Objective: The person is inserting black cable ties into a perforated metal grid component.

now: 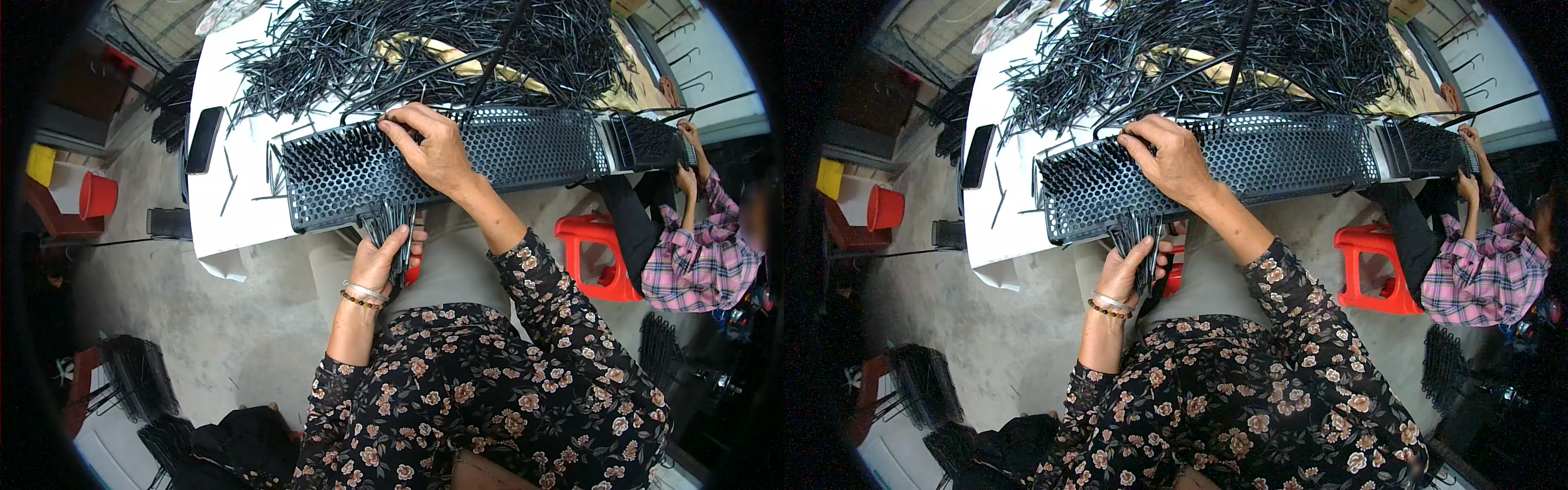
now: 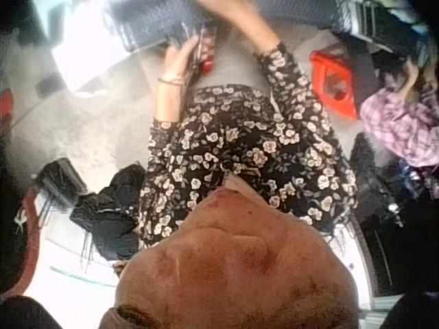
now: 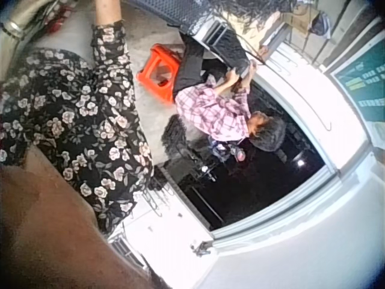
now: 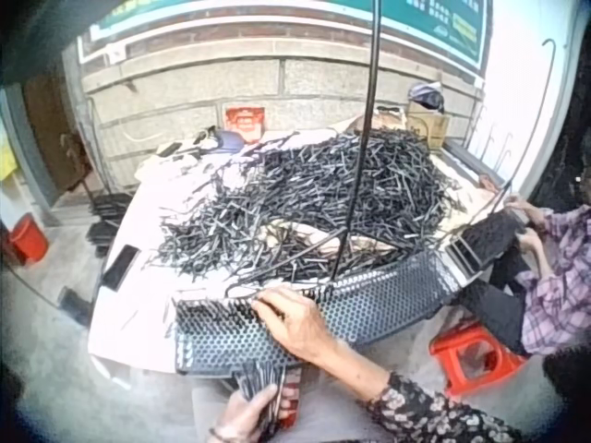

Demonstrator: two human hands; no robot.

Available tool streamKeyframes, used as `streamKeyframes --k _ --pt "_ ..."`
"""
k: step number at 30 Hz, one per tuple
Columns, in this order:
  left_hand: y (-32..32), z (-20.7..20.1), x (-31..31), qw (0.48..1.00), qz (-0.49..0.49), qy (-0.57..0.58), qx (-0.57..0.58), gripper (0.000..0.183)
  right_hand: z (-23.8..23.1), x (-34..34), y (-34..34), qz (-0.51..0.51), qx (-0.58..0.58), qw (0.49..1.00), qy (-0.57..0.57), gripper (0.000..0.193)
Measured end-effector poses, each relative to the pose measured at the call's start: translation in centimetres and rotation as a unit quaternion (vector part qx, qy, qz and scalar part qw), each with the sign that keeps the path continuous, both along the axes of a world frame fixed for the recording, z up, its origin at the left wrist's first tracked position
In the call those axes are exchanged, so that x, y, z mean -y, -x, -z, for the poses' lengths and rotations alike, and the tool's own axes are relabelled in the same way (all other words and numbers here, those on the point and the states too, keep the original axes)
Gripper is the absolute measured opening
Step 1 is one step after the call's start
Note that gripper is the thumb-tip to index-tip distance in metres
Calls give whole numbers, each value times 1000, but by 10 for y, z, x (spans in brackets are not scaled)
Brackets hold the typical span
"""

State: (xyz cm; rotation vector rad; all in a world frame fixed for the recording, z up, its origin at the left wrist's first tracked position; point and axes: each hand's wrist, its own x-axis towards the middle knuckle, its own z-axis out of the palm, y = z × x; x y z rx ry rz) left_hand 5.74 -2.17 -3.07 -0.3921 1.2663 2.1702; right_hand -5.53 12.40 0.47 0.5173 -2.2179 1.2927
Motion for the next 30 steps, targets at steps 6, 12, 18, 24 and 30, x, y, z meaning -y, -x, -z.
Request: streamKeyframes --k 6,12,18,24,30 --pt "0 -2 0 1000 -8 -10 5 25 3 4 -1 -8 67 996 56 14" --pt "0 0 -1 1000 -11 -9 11 24 3 0 0 -15 28 999 29 16" --pt "0 2 0 1000 -17 -15 12 21 11 0 -1 -31 32 999 20 15" --pt "1 2 -2 999 -22 -30 16 21 16 0 -4 -41 27 999 -5 14" --pt "2 2 -1 999 -21 -41 5 22 17 2 -6 -23 8 999 -37 14"
